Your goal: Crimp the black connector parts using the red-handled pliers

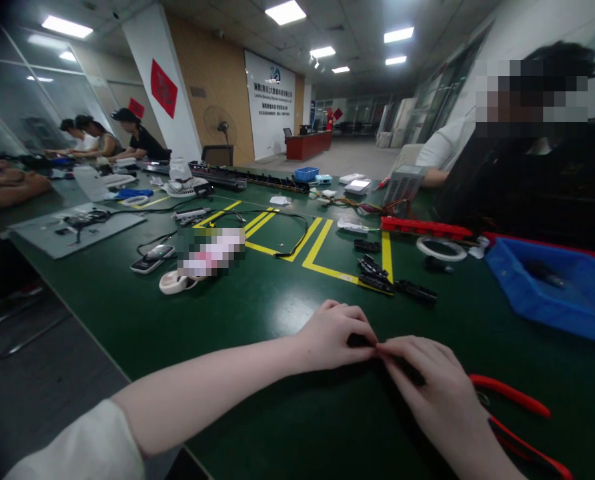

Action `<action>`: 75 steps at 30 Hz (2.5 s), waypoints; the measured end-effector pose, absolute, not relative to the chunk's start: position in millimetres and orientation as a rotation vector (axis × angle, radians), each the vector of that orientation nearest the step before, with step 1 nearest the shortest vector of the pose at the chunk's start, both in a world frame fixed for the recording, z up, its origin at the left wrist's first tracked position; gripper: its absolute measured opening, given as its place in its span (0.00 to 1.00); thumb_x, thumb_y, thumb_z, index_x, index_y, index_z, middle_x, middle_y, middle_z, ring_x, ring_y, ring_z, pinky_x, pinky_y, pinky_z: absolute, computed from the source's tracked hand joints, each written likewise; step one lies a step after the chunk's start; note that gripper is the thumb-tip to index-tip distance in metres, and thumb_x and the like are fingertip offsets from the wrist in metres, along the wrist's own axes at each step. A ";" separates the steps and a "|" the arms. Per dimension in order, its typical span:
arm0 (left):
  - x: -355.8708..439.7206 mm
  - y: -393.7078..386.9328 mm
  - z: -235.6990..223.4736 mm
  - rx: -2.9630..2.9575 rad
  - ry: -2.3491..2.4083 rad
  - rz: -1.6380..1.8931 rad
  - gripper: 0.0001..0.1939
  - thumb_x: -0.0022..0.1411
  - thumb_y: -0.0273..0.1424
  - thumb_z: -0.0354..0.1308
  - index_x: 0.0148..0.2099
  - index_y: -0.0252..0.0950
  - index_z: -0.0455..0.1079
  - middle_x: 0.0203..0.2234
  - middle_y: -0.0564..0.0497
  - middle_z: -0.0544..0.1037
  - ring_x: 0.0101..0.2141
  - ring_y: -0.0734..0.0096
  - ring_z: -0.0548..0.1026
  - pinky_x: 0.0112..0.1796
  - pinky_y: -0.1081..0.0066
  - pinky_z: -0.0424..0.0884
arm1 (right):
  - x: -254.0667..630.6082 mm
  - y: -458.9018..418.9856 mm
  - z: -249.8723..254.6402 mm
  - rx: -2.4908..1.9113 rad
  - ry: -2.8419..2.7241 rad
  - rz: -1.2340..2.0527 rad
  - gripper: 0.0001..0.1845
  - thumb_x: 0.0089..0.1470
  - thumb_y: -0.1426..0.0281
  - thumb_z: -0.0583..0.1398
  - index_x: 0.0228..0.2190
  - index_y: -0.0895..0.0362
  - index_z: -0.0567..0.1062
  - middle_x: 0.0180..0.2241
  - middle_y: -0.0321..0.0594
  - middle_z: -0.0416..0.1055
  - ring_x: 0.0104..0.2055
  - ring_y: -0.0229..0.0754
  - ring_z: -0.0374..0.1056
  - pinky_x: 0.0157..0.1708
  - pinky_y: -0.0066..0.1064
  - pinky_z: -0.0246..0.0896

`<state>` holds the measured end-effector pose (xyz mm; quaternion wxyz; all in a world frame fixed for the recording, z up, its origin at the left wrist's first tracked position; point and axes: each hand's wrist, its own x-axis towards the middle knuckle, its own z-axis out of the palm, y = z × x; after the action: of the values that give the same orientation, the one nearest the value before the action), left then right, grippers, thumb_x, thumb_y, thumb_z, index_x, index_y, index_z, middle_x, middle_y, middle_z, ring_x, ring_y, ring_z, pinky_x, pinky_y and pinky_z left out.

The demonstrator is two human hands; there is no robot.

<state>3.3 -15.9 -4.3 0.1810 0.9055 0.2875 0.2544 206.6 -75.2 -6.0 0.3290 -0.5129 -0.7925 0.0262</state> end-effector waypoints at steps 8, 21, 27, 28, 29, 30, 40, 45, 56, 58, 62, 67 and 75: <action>-24.1 1.7 30.8 2.563 0.955 0.798 0.15 0.64 0.42 0.59 0.48 0.41 0.74 0.48 0.51 0.74 0.50 0.63 0.72 0.54 0.62 0.61 | 205.6 -74.3 -2.8 -1.352 -2.126 0.100 0.10 0.57 0.63 0.56 0.37 0.50 0.76 0.36 0.41 0.76 0.37 0.48 0.74 0.33 0.41 0.72; -227.4 79.9 53.3 1.843 2.422 -0.148 0.60 0.52 0.58 0.57 0.72 0.28 0.33 0.62 0.29 0.61 0.57 0.38 0.66 0.52 0.50 0.66 | 190.6 -80.5 1.6 -1.128 -2.216 -0.114 0.08 0.59 0.70 0.57 0.38 0.52 0.76 0.36 0.41 0.75 0.39 0.44 0.72 0.37 0.37 0.69; -230.5 97.0 45.3 1.847 2.426 -0.158 0.60 0.51 0.53 0.59 0.72 0.29 0.31 0.61 0.30 0.64 0.57 0.37 0.67 0.51 0.49 0.67 | 193.2 -79.9 2.6 -1.137 -2.218 -0.078 0.09 0.60 0.70 0.56 0.38 0.53 0.76 0.36 0.40 0.75 0.38 0.43 0.72 0.36 0.35 0.69; -232.3 99.0 45.0 1.871 2.420 -0.135 0.60 0.51 0.53 0.59 0.72 0.30 0.30 0.61 0.31 0.64 0.58 0.37 0.66 0.51 0.48 0.66 | 193.4 -79.9 2.4 -1.145 -2.218 -0.070 0.09 0.60 0.69 0.56 0.39 0.52 0.76 0.36 0.40 0.75 0.38 0.43 0.72 0.36 0.35 0.69; -234.1 101.1 44.7 1.900 2.411 -0.112 0.60 0.52 0.52 0.59 0.72 0.30 0.29 0.61 0.31 0.63 0.58 0.37 0.66 0.52 0.48 0.66 | 193.4 -80.0 2.1 -1.155 -2.220 -0.060 0.09 0.60 0.69 0.56 0.39 0.52 0.76 0.37 0.40 0.75 0.39 0.43 0.72 0.36 0.36 0.69; -235.7 103.6 44.5 1.932 2.397 -0.090 0.60 0.52 0.52 0.59 0.72 0.32 0.28 0.62 0.32 0.63 0.58 0.38 0.66 0.52 0.49 0.65 | 193.4 -80.0 1.8 -1.162 -2.221 -0.052 0.09 0.60 0.69 0.56 0.40 0.52 0.76 0.37 0.40 0.75 0.39 0.43 0.72 0.36 0.35 0.70; -214.2 116.9 45.4 2.072 2.362 0.021 0.59 0.52 0.50 0.61 0.72 0.33 0.31 0.61 0.32 0.63 0.58 0.40 0.66 0.53 0.54 0.64 | 196.9 -76.5 -1.8 -1.165 -2.235 -0.061 0.09 0.61 0.67 0.55 0.40 0.51 0.75 0.37 0.42 0.74 0.39 0.43 0.72 0.35 0.35 0.70; -218.2 88.1 37.3 2.033 2.447 0.036 0.59 0.52 0.52 0.61 0.72 0.28 0.33 0.61 0.29 0.62 0.58 0.39 0.64 0.53 0.53 0.64 | 203.9 -71.5 -10.0 -1.169 -2.243 -0.037 0.11 0.61 0.64 0.55 0.42 0.49 0.74 0.39 0.41 0.74 0.39 0.43 0.72 0.35 0.34 0.71; -183.0 39.9 38.6 2.360 2.303 0.499 0.48 0.59 0.48 0.60 0.70 0.27 0.44 0.62 0.30 0.59 0.61 0.41 0.59 0.58 0.50 0.56 | 204.0 -66.8 -9.6 -1.210 -2.229 -0.057 0.15 0.60 0.58 0.54 0.42 0.49 0.76 0.39 0.40 0.76 0.38 0.45 0.73 0.34 0.36 0.71; -150.1 25.7 42.6 2.544 1.867 0.623 0.39 0.63 0.45 0.58 0.68 0.30 0.51 0.61 0.35 0.62 0.60 0.48 0.62 0.57 0.54 0.59 | 204.8 -64.5 -9.7 -1.235 -2.230 -0.049 0.16 0.60 0.57 0.54 0.42 0.49 0.76 0.39 0.41 0.76 0.38 0.46 0.73 0.34 0.37 0.71; -75.9 -5.7 39.0 2.729 0.995 0.692 0.25 0.67 0.43 0.53 0.61 0.35 0.63 0.57 0.42 0.67 0.56 0.59 0.67 0.55 0.61 0.64 | 207.7 -61.6 -10.6 -1.282 -2.250 -0.042 0.17 0.60 0.56 0.54 0.40 0.50 0.77 0.39 0.43 0.76 0.38 0.47 0.73 0.34 0.38 0.71; -18.9 -21.2 15.8 2.747 0.641 0.543 0.24 0.66 0.45 0.55 0.56 0.34 0.66 0.55 0.43 0.70 0.54 0.59 0.69 0.54 0.59 0.66 | 209.6 -62.8 -11.5 -1.242 -2.215 -0.059 0.17 0.60 0.56 0.52 0.37 0.51 0.77 0.36 0.42 0.76 0.37 0.47 0.73 0.34 0.38 0.70; -11.5 -17.5 -5.2 2.647 0.682 0.612 0.11 0.67 0.36 0.57 0.49 0.38 0.71 0.49 0.47 0.73 0.48 0.63 0.73 0.49 0.62 0.69 | 205.6 -70.0 -5.9 -1.231 -2.201 0.006 0.11 0.59 0.62 0.56 0.38 0.50 0.76 0.36 0.41 0.76 0.37 0.46 0.73 0.34 0.37 0.71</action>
<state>-11.5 -17.5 -5.2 0.1696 0.9313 0.2399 0.2154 205.6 -70.0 -5.9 0.3048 -0.4648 -0.8313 0.0023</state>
